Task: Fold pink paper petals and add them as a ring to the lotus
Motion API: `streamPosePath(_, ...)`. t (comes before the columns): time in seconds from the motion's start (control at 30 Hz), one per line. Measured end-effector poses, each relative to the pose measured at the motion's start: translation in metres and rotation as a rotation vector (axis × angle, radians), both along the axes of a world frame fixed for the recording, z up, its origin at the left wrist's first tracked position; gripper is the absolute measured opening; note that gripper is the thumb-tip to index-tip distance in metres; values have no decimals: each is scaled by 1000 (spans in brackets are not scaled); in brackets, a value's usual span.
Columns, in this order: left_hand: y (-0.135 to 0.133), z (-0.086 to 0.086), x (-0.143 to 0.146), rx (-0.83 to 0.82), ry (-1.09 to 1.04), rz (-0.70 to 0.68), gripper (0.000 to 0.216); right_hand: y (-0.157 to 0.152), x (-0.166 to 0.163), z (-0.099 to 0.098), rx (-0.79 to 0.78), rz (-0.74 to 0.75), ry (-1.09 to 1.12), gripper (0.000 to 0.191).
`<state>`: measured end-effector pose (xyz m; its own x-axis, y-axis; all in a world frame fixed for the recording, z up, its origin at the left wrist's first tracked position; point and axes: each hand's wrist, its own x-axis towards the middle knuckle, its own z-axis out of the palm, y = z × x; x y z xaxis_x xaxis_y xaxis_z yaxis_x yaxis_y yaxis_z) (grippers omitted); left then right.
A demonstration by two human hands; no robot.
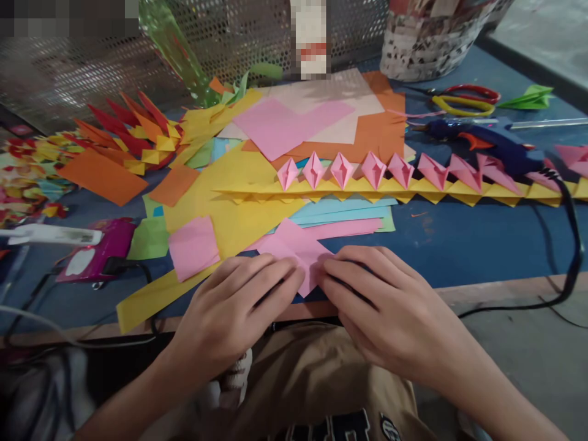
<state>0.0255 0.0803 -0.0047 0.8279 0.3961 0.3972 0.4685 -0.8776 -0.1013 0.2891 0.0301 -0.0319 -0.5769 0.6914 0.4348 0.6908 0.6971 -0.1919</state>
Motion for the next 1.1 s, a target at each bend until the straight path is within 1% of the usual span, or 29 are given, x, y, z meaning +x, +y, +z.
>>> streamPosePath(0.1,-1,-2,-1,-23,-68,-25,16,-1,0,1,-64,23,30,38)
streamPosePath(0.17,-1,-4,-1,-76,-94,-16,14,-1,1,2,-76,32,35,40)
streamPosePath(0.23,-1,-4,0,-175,-122,8,13,-2,3,3,-79,37,36,40)
streamPosePath(0.37,3,-2,7,-452,-213,91,10,0,5,2,-91,44,36,43)
streamPosePath(0.43,6,-1,12,-543,-261,138,9,1,6,1,-81,43,35,45)
streamPosePath(0.53,10,0,18,-635,-315,201,9,1,7,-2,-64,50,40,47)
streamPosePath(0.6,10,0,20,-669,-334,239,7,0,8,-3,-55,71,24,49)
streamPosePath(0.7,11,-1,20,-675,-340,264,6,-1,8,-3,-55,82,8,49)
streamPosePath(0.8,10,0,21,-689,-332,269,7,0,8,-3,-75,67,21,48)
streamPosePath(0.9,9,-1,20,-689,-353,265,3,0,7,-3,-85,64,31,48)
streamPosePath(1.03,9,-2,18,-705,-358,283,10,0,7,-4,-95,66,60,47)
streamPosePath(1.1,9,-2,19,-707,-346,284,6,-1,7,-4,-99,70,75,46)
